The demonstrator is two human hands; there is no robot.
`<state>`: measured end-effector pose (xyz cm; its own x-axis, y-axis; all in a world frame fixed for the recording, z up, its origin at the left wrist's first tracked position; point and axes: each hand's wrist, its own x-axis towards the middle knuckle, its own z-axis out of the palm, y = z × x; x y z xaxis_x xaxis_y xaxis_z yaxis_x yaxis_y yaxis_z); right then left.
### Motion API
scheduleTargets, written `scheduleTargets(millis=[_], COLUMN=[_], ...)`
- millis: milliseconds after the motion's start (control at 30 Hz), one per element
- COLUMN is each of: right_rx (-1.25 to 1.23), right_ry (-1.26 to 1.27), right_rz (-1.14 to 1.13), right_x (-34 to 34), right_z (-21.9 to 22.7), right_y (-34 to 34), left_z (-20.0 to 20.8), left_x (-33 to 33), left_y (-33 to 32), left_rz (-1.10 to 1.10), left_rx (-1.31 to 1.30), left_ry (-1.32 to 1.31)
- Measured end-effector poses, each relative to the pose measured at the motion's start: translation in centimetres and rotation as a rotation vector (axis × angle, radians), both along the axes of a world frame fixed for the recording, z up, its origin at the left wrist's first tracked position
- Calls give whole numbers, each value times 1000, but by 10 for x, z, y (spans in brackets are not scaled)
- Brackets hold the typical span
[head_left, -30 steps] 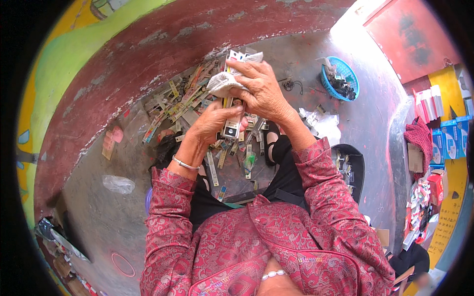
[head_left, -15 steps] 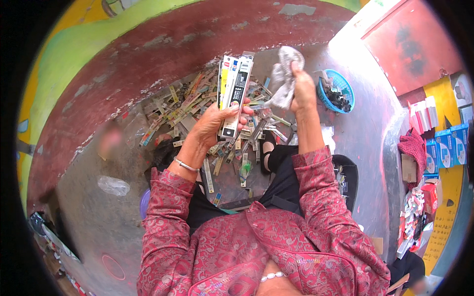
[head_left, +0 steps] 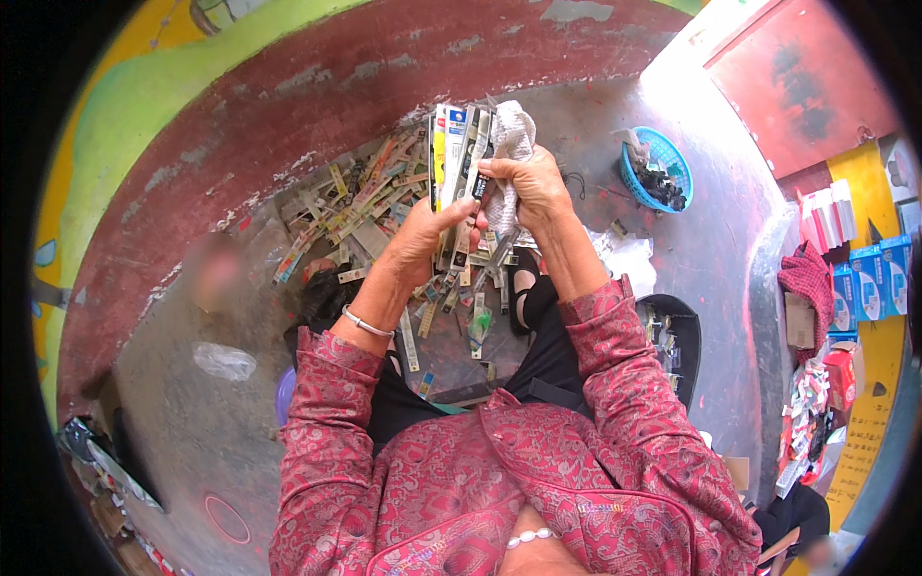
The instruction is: The person picks up several packaged items from a pile, wipes them with a cloth, and places them into a black bin containing similar packaged goods.
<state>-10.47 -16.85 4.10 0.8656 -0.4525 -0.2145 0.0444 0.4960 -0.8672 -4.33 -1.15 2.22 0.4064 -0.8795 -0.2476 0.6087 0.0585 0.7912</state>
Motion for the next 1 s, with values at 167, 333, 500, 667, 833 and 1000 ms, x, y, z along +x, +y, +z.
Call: scheduleTargets(millis=[167,333,500,667,833,1000], right_rx=[-41,-261,-336,-352,-598,-1433], right_ry=[-27,-5,62,54,-126,-268], right_rz=[-81,-154,-122,-173,-548,-165], right_x=[1,-1,0,-7,-13,0], right_z=[4,9,4,7,32,4], right_y=[7,10,6,-7,-12,23], left_z=[2,9,8,4,8,0], left_x=[-3,-3,2,5,7,1], left_y=[-1,1,2,3,3,0], left_rz=[33,75,13,61,68,103], left_rx=[-64,-80,-79,-57,-51,-37], left_ry=[-1,43,19,58,78,-176])
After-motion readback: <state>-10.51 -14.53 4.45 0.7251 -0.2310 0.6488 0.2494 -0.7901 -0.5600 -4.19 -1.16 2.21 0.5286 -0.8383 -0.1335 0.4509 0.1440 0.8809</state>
